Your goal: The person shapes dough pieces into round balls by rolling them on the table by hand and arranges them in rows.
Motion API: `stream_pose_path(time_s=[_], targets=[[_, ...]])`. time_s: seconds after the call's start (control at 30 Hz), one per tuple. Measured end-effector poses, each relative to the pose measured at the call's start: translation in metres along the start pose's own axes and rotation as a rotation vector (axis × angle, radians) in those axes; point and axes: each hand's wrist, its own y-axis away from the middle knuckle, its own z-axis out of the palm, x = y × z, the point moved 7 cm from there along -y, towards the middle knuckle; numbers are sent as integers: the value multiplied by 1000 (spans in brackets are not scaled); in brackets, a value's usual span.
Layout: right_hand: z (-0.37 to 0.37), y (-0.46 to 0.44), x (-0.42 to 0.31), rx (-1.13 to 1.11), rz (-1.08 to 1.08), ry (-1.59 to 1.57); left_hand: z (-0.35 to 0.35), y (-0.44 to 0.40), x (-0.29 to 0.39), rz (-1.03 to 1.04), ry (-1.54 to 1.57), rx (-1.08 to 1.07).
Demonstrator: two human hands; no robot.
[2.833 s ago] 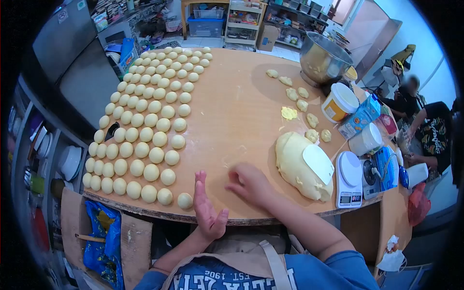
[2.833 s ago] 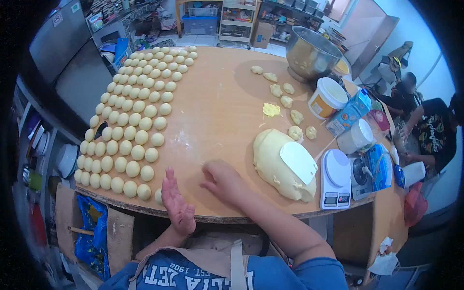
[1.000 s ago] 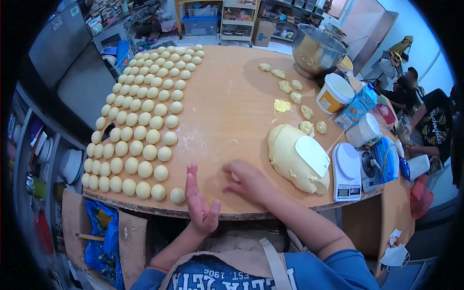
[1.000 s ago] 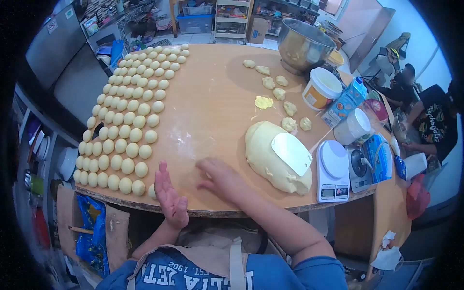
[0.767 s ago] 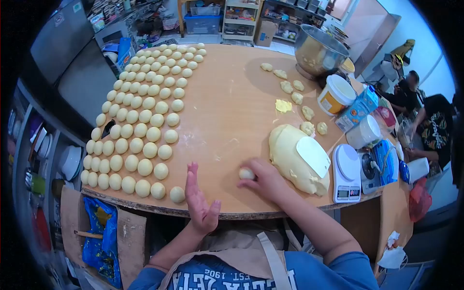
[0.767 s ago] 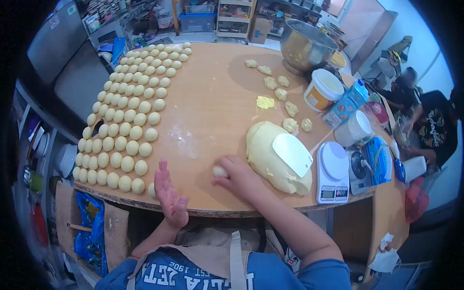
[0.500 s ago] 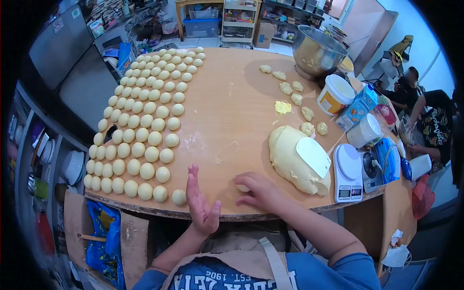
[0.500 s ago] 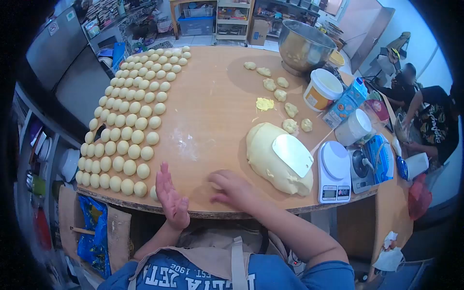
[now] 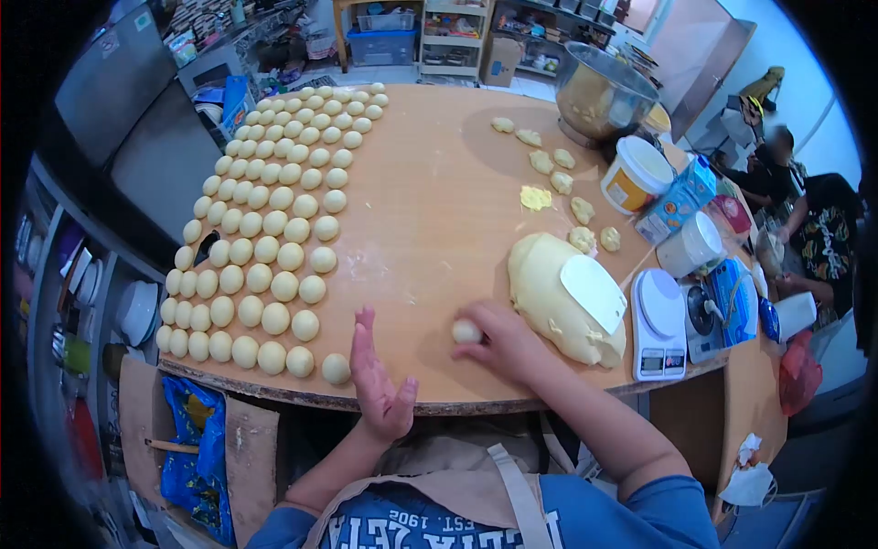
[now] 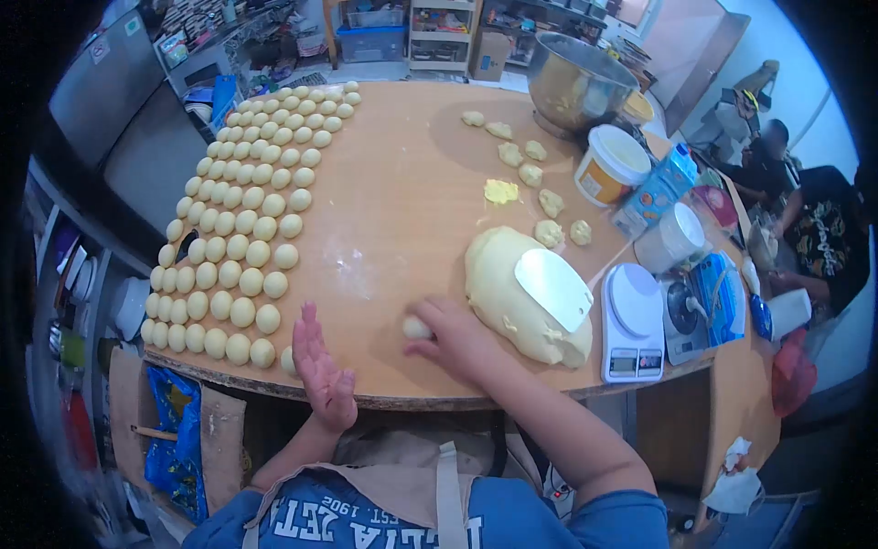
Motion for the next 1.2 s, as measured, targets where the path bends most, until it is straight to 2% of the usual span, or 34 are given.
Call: stream_pose_path(time_s=[0.07,0.1,0.2,0.33,0.4,0.43,0.5,0.63,0.7,0.73,0.83,0.9,0.93,1.0,1.13,1.2], targets=[[3,-21,-6,74,-57,21,4,0,-1,-3,14,-19],[10,-29,-12,29,-31,-32,4,0,-1,5,14,-25],[21,-15,-31,60,-158,-43,2,-2,0,-2,-15,-38],[7,30,-40,19,98,127,6,-6,1,-45,-28,-25],[-3,42,-36,-43,279,147,15,-7,3,-178,97,-5],[-8,45,-34,-2,295,79,22,-7,5,-244,159,2],[-19,44,-29,77,310,-51,40,-1,3,-500,373,35],[-46,51,-64,352,-146,-178,75,9,7,-1134,958,100],[-53,56,-77,432,-367,-243,92,6,15,-1195,1439,-96],[-58,58,-82,442,-388,-173,98,3,23,-1204,1681,-207],[-80,70,-95,523,-425,3,99,-14,32,-1061,1676,-180],[-95,80,-95,638,-413,73,97,-21,36,-1015,1316,-105],[-98,80,-96,621,-377,106,95,-24,37,-987,1137,-72],[-104,78,-96,594,-301,176,97,-28,43,-927,1087,-96],[-100,70,-101,586,-284,225,103,-26,44,-880,1087,-141],[-95,68,-98,576,-300,265,106,-27,49,-840,971,-186]])
